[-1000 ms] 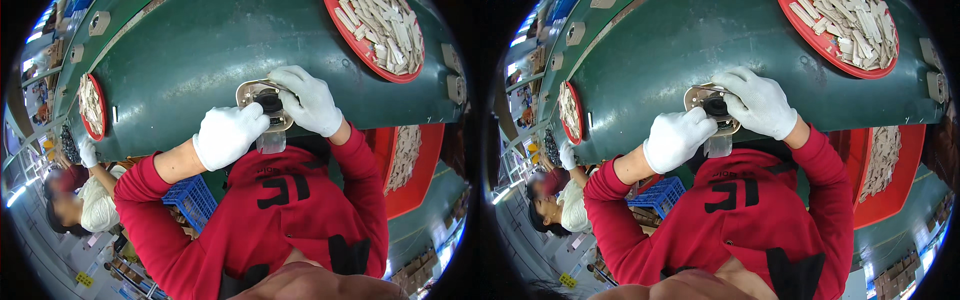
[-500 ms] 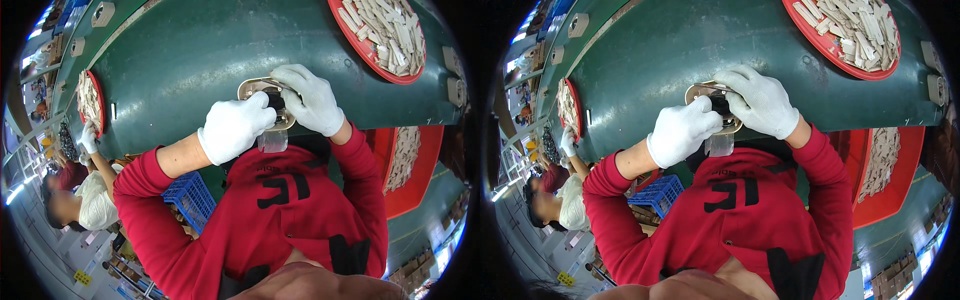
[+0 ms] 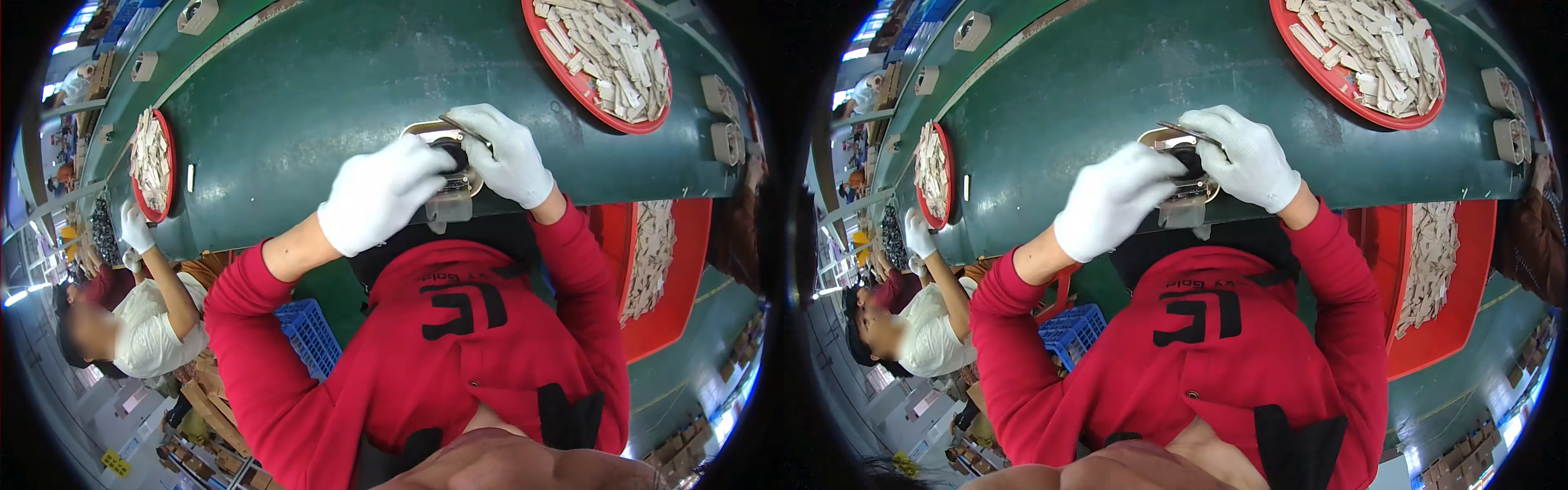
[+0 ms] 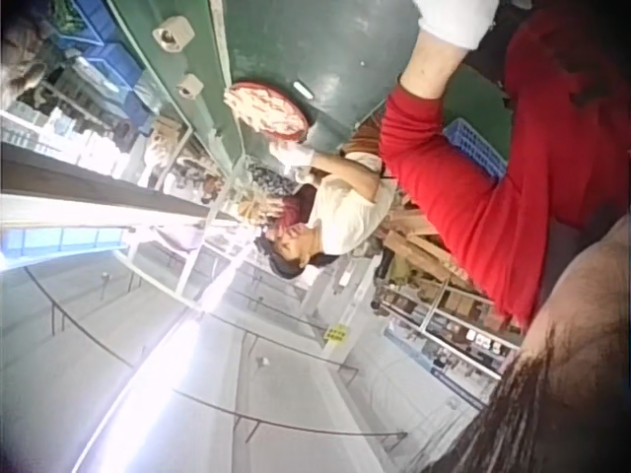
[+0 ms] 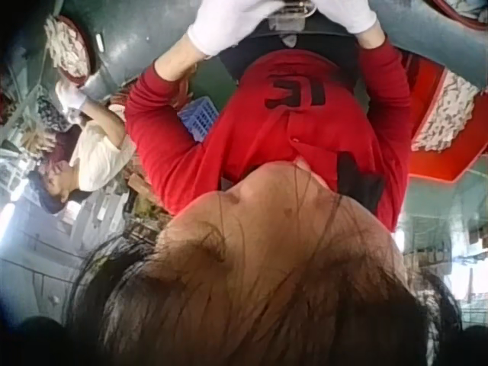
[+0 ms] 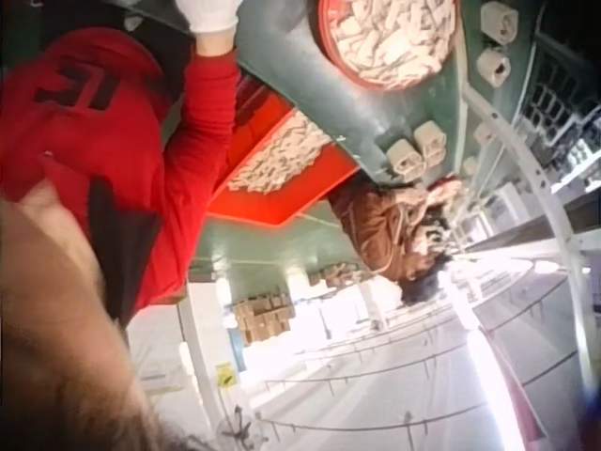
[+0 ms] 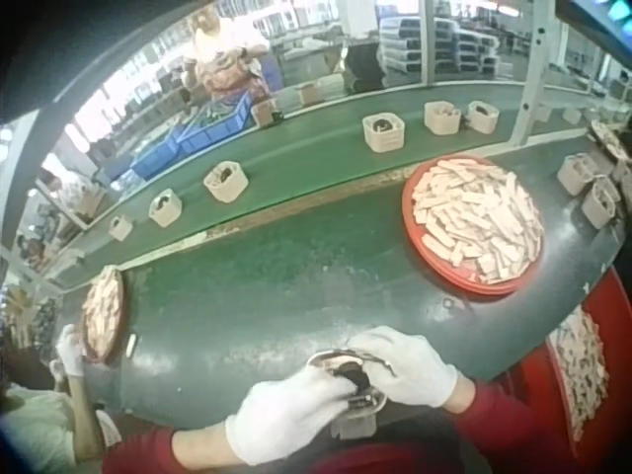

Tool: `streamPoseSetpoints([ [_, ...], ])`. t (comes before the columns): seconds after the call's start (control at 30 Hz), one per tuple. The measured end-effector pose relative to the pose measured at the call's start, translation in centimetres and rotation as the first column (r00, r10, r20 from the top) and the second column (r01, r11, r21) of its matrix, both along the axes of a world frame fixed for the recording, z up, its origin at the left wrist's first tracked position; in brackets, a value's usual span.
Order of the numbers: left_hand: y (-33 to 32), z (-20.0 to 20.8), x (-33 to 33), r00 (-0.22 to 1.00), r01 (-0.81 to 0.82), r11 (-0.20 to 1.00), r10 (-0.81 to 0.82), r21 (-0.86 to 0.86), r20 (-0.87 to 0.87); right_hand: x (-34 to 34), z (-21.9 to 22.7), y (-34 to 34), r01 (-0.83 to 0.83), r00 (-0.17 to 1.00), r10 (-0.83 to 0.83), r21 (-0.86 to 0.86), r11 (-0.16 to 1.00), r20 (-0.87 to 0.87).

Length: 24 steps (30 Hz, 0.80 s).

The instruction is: Assembling small electronic speakers on a factory production line.

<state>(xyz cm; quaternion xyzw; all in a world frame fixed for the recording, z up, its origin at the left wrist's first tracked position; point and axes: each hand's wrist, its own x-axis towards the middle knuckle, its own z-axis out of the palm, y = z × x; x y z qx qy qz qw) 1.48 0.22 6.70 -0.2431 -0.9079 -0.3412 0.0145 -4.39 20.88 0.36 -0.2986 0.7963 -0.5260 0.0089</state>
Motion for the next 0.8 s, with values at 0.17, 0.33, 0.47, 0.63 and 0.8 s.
streamPoseSetpoints([
  [0.17, -1.9, 0.7, 2.0, 0.995, -0.102, 0.975, 0.097, 0.2, 0.035, -0.1, -0.1, 0.1, -0.005, 0.999, 0.005, -0.005, 1.0, -0.032],
  [0.33, -2.3, -1.3, 3.1, 0.986, 0.167, 0.984, -0.164, 0.06, -0.038, -0.1, 0.1, 0.1, -0.005, 1.0, 0.005, -0.018, 1.0, -0.018],
  [0.47, -2.9, -2.3, 2.0, 0.982, 0.183, 0.978, -0.186, 0.098, 0.031, -0.2, 0.0, 0.1, -0.022, 1.0, 0.022, 0.002, 1.0, -0.014],
  [0.63, -3.7, -3.7, 0.1, 0.95, 0.233, 0.937, -0.277, 0.26, 0.148, -0.3, 0.0, 0.2, -0.047, 0.999, 0.047, -0.002, 0.999, 0.005],
  [0.8, -4.0, -5.2, -1.6, 0.926, 0.379, 0.92, -0.376, 0.101, -0.042, -0.4, 0.0, 0.2, -0.059, 0.998, 0.059, -0.009, 0.998, 0.013],
])
